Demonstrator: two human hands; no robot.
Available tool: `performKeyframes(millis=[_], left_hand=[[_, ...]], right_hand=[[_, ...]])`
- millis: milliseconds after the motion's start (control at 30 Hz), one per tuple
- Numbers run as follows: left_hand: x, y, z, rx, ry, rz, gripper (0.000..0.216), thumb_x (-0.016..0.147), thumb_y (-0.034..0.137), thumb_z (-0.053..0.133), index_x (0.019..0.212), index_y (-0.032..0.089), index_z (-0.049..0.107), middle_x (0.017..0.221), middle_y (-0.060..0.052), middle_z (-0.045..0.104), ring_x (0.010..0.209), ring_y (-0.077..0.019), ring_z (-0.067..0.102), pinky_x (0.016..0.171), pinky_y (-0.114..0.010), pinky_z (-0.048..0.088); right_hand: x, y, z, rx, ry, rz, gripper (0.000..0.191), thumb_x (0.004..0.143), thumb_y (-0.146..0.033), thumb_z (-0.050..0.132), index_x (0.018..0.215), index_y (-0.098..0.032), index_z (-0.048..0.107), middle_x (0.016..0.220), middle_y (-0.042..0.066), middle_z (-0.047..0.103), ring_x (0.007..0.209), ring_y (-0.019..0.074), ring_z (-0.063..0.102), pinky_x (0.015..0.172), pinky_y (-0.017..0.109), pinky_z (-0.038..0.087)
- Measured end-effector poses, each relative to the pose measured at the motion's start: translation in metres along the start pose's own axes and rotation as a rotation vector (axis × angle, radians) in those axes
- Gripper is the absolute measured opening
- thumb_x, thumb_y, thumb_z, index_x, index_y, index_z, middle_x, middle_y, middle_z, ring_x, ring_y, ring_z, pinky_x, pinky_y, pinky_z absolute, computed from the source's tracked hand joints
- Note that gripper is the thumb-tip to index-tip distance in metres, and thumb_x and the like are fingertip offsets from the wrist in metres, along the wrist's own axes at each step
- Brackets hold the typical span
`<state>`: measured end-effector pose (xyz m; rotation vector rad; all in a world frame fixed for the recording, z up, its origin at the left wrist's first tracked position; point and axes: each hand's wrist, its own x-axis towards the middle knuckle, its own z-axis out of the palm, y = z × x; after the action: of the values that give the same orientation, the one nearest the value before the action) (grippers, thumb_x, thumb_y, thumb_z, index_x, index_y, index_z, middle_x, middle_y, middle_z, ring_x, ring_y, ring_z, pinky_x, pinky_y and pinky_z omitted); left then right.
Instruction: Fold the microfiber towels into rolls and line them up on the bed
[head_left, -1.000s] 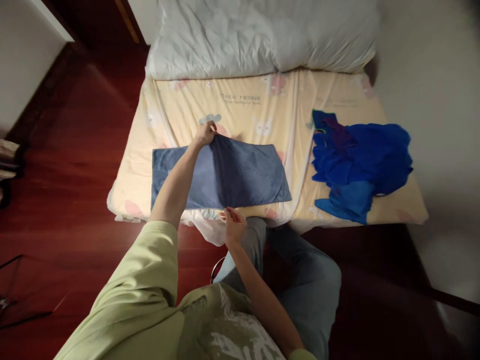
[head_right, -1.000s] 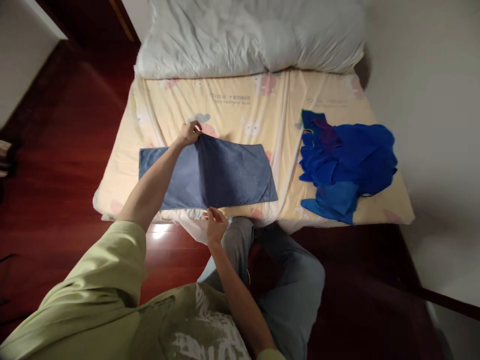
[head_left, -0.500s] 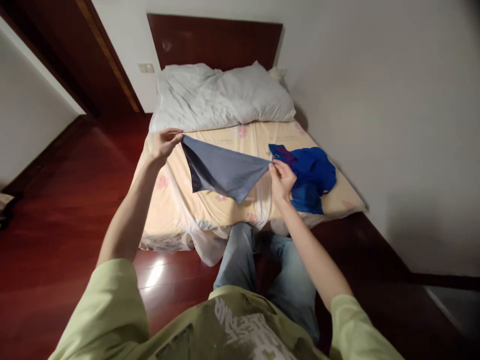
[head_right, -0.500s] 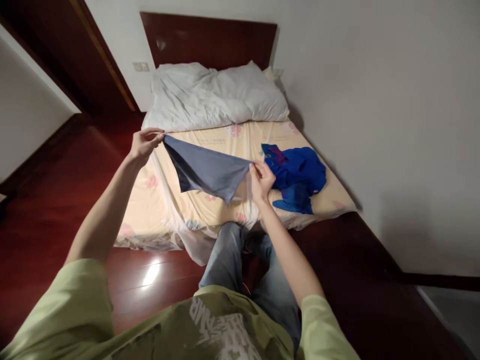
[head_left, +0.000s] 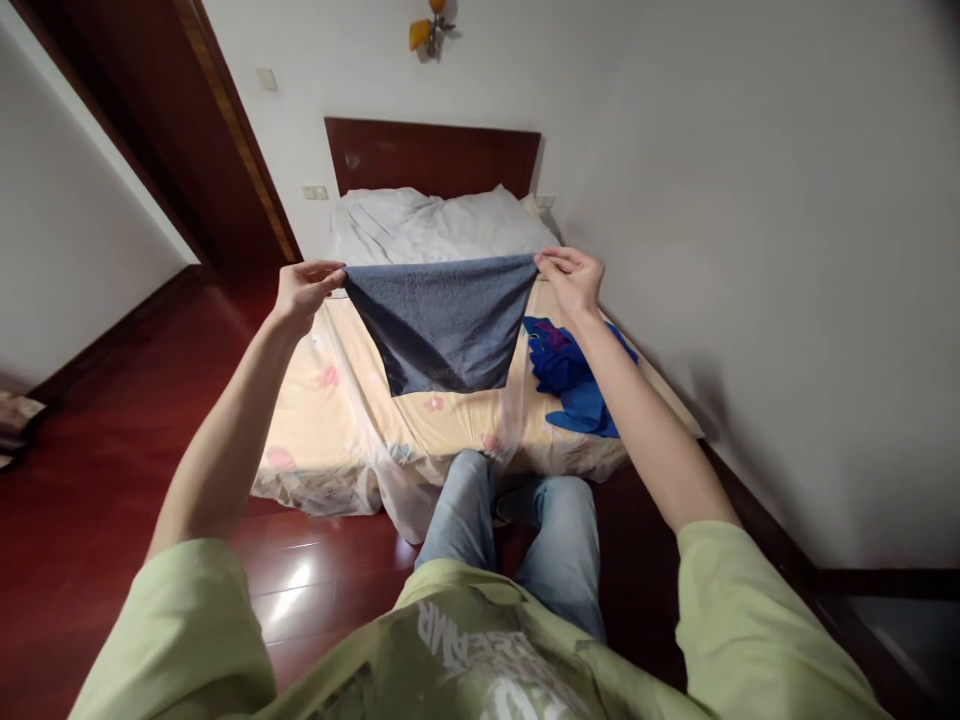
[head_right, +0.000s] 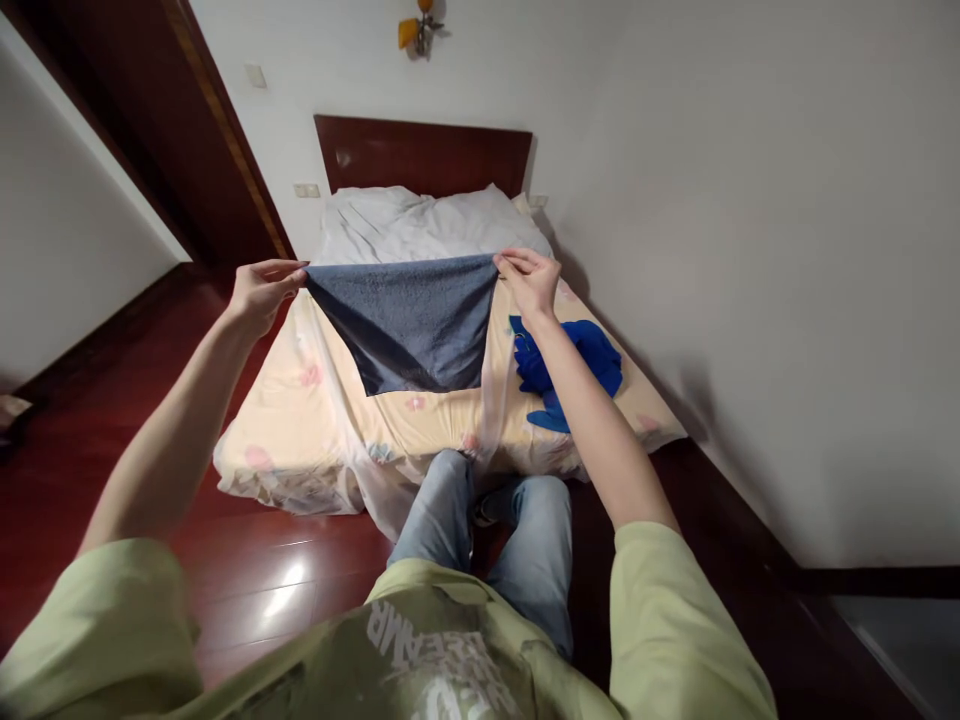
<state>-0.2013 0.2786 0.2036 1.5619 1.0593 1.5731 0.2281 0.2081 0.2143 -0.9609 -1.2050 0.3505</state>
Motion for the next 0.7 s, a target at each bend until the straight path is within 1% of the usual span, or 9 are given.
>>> performKeyframes(millis=[100, 233, 300, 367, 433, 533, 633, 700], left_hand=[[-0.005, 0.012, 0.007, 0.111, -0.019, 0.049, 0.037, 0.064, 0.035, 0.088, 0.090, 0.012, 0.078, 0.073, -0.006, 0.071, 0.066, -0.0141, 0.062, 0.063, -0.026, 0.049], [-0.016, 0.029, 0.019, 0.304, -0.002, 0.101, 0.028, 0.069, 0.030, 0.082, 0.089, 0.012, 0.076, 0.069, -0.005, 0.069, 0.067, -0.0167, 0.065, 0.063, -0.025, 0.052], [-0.022, 0.035, 0.024, 0.352, -0.007, 0.114, 0.026, 0.071, 0.027, 0.080, 0.090, 0.010, 0.075, 0.067, -0.005, 0.068, 0.067, -0.0173, 0.066, 0.065, -0.026, 0.054], [-0.029, 0.039, 0.025, 0.350, -0.033, 0.101, 0.024, 0.072, 0.026, 0.080, 0.089, 0.010, 0.076, 0.065, -0.005, 0.067, 0.066, -0.0180, 0.067, 0.067, -0.027, 0.055], [-0.035, 0.042, 0.023, 0.311, -0.081, 0.045, 0.022, 0.073, 0.026, 0.082, 0.088, 0.010, 0.076, 0.064, -0.005, 0.067, 0.065, -0.0186, 0.068, 0.068, -0.029, 0.057], [-0.047, 0.045, 0.016, 0.216, -0.167, -0.122, 0.019, 0.075, 0.024, 0.083, 0.086, 0.010, 0.077, 0.067, -0.007, 0.069, 0.067, -0.0183, 0.069, 0.071, -0.031, 0.059], [-0.059, 0.048, 0.007, 0.113, -0.242, -0.293, 0.019, 0.074, 0.018, 0.084, 0.089, 0.009, 0.078, 0.078, -0.010, 0.074, 0.074, -0.0173, 0.071, 0.074, -0.030, 0.059], [-0.066, 0.048, 0.004, 0.074, -0.265, -0.358, 0.017, 0.074, 0.014, 0.083, 0.089, 0.008, 0.078, 0.083, -0.011, 0.075, 0.077, -0.0173, 0.073, 0.076, -0.029, 0.060]], right_hand=[[-0.002, -0.005, -0.012, -0.004, 0.012, 0.017, 0.037, 0.071, -0.046, 0.087, 0.089, -0.018, 0.073, 0.087, 0.007, 0.078, 0.090, 0.0221, 0.075, 0.085, 0.036, 0.063], [-0.007, -0.005, -0.029, -0.005, 0.031, 0.087, 0.031, 0.071, -0.039, 0.088, 0.086, -0.016, 0.074, 0.081, 0.005, 0.077, 0.081, 0.0187, 0.074, 0.077, 0.033, 0.062], [-0.012, -0.004, -0.037, -0.006, 0.025, 0.139, 0.029, 0.069, -0.036, 0.090, 0.084, -0.017, 0.074, 0.077, 0.003, 0.076, 0.075, 0.0163, 0.072, 0.071, 0.030, 0.062], [-0.019, -0.005, -0.045, -0.006, -0.004, 0.202, 0.028, 0.068, -0.034, 0.091, 0.083, -0.017, 0.074, 0.073, 0.001, 0.074, 0.068, 0.0134, 0.070, 0.065, 0.026, 0.060], [-0.028, -0.007, -0.054, 0.002, -0.048, 0.275, 0.028, 0.066, -0.031, 0.092, 0.082, -0.016, 0.074, 0.069, 0.000, 0.072, 0.062, 0.0113, 0.067, 0.060, 0.023, 0.057], [-0.044, -0.013, -0.067, 0.031, -0.105, 0.389, 0.028, 0.065, -0.027, 0.094, 0.081, -0.016, 0.074, 0.066, -0.001, 0.070, 0.058, 0.0108, 0.065, 0.054, 0.022, 0.055], [-0.057, -0.017, -0.079, 0.060, -0.132, 0.479, 0.026, 0.067, -0.025, 0.093, 0.083, -0.017, 0.074, 0.069, -0.001, 0.071, 0.058, 0.0118, 0.066, 0.055, 0.024, 0.057], [-0.063, -0.016, -0.084, 0.061, -0.145, 0.525, 0.024, 0.070, -0.024, 0.092, 0.085, -0.017, 0.074, 0.071, 0.001, 0.071, 0.061, 0.0131, 0.068, 0.057, 0.026, 0.059]])
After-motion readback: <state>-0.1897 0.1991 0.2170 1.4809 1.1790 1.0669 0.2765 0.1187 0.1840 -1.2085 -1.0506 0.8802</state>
